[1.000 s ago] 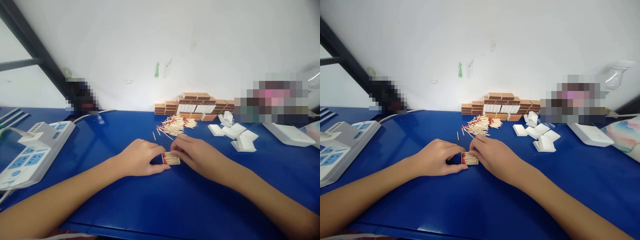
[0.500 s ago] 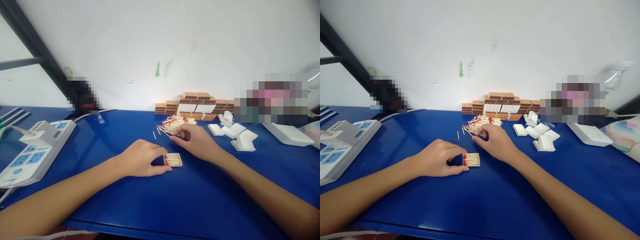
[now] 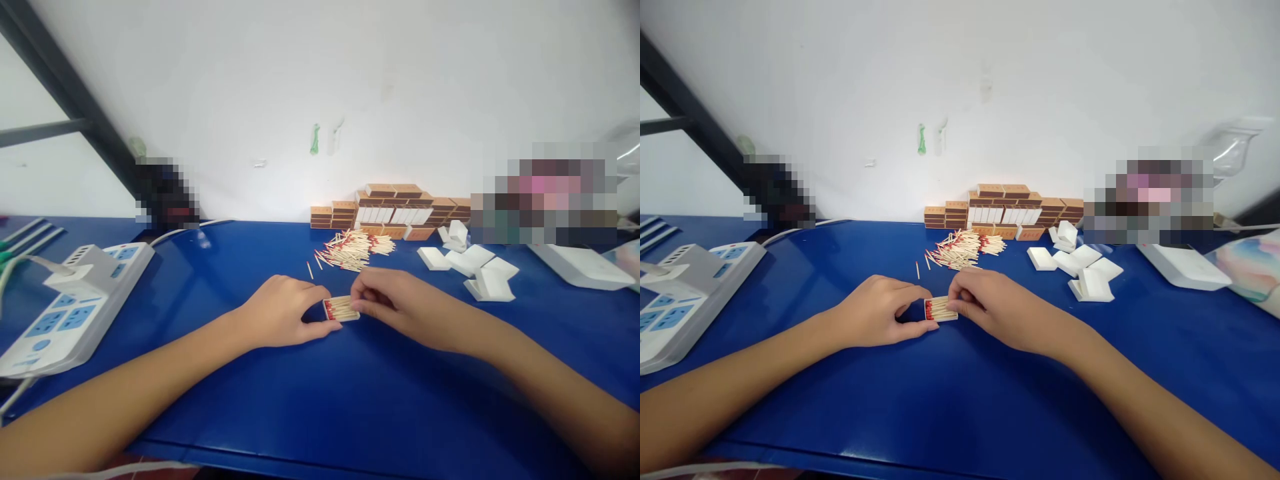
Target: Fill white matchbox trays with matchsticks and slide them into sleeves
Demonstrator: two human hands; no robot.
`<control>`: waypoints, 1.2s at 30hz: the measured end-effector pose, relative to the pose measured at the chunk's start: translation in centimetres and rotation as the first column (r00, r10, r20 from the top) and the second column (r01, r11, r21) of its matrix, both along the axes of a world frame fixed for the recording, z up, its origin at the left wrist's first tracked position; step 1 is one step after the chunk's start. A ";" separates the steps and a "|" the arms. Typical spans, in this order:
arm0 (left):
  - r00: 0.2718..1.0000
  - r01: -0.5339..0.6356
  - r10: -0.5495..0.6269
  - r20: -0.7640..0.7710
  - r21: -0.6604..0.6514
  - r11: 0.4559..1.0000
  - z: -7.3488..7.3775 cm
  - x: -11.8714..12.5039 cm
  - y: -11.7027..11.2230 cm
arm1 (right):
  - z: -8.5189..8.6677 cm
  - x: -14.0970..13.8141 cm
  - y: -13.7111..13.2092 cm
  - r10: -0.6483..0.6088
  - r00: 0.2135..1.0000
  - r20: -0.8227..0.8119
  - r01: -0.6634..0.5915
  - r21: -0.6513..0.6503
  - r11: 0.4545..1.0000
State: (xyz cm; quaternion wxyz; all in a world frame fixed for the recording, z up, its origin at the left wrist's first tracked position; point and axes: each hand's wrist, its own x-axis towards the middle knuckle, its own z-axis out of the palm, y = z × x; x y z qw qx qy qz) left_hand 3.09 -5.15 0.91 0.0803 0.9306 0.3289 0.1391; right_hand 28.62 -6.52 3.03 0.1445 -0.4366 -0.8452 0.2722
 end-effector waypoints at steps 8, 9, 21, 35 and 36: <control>1.000 0.018 -0.018 0.023 -0.005 1.000 -0.1 0.0 0.0 | -0.1 -0.5 -0.5 0.043 0.998 0.050 -0.045 0.037 0.998; 0.999 0.023 -0.023 0.034 0.000 1.000 -0.1 0.0 0.0 | -0.1 -0.6 -0.5 0.037 0.999 0.040 -0.038 0.045 0.998; 0.996 0.010 -0.009 0.088 -0.005 1.000 0.2 0.0 -0.3 | -0.2 3.0 2.7 -0.357 0.932 -0.060 0.341 0.471 0.814; 0.998 0.001 0.001 0.055 -0.035 0.999 0.2 0.2 -0.6 | 2.1 14.0 9.3 -0.895 0.267 -0.359 0.963 0.132 0.234; 0.999 -0.001 0.003 0.048 -0.029 1.000 0.3 0.2 -0.6 | 2.0 14.2 9.5 -0.900 0.250 -0.357 0.968 0.102 0.229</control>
